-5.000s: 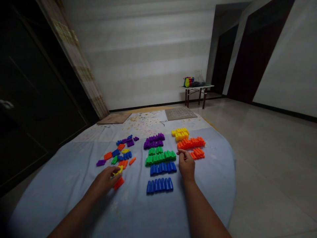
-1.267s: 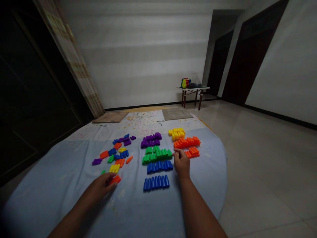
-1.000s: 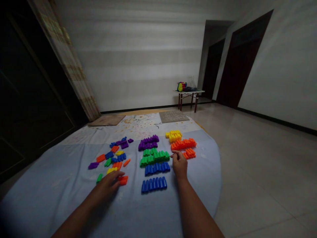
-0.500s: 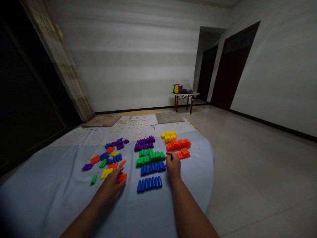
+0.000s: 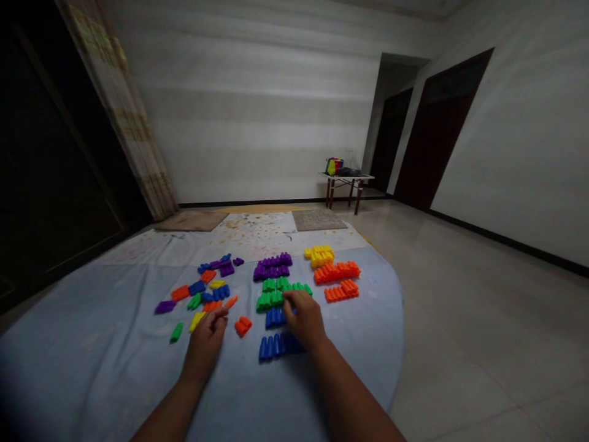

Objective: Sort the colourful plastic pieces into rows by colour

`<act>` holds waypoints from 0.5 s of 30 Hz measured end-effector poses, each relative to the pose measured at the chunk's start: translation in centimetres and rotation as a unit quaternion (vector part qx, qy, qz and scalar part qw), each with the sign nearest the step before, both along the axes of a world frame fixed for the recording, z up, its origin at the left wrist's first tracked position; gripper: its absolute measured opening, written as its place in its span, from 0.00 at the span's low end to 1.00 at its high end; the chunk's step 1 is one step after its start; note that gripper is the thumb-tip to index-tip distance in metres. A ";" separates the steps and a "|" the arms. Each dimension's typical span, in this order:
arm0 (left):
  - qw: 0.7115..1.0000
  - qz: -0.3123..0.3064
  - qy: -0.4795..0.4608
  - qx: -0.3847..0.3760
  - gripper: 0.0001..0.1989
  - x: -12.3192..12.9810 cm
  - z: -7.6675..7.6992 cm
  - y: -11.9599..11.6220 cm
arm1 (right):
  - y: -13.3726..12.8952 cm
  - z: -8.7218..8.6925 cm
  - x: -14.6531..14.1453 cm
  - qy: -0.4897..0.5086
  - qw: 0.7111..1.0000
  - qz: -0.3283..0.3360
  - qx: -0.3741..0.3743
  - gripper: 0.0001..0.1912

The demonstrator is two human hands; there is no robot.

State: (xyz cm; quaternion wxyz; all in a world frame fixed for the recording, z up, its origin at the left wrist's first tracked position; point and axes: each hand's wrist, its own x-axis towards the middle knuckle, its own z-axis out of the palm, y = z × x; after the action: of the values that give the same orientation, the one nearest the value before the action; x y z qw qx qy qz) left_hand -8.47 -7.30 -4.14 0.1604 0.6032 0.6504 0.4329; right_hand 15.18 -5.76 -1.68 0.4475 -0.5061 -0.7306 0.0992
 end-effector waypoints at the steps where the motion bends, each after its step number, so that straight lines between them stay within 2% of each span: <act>1: 1.000 0.008 -0.001 0.001 0.16 -0.1 0.1 -0.1 | -0.4 0.5 -1.0 -0.043 0.999 0.028 -0.005 0.11; 4: 1.000 0.024 -0.002 -0.003 0.14 -0.1 0.4 -0.4 | -1.3 1.5 -4.2 -0.156 0.985 0.062 -0.023 0.08; 7: 1.000 0.019 -0.003 -0.014 0.13 -0.3 0.6 -0.5 | -1.4 1.4 -6.9 -0.247 0.967 0.051 -0.034 0.13; 11: 0.999 0.006 0.004 -0.046 0.13 -0.7 0.5 -0.2 | -0.7 0.4 -8.8 -0.289 0.956 0.016 -0.039 0.16; 15: 0.998 0.003 0.016 -0.065 0.14 -0.8 0.8 -0.2 | -0.6 0.1 -8.7 -0.294 0.955 0.008 -0.038 0.15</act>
State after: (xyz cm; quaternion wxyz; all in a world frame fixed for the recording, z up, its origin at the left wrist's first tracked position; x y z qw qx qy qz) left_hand -9.29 -7.45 -3.33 0.1879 0.5961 0.6816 0.3805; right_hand 6.48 -6.37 -1.56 0.1921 -0.5240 -0.8294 -0.0229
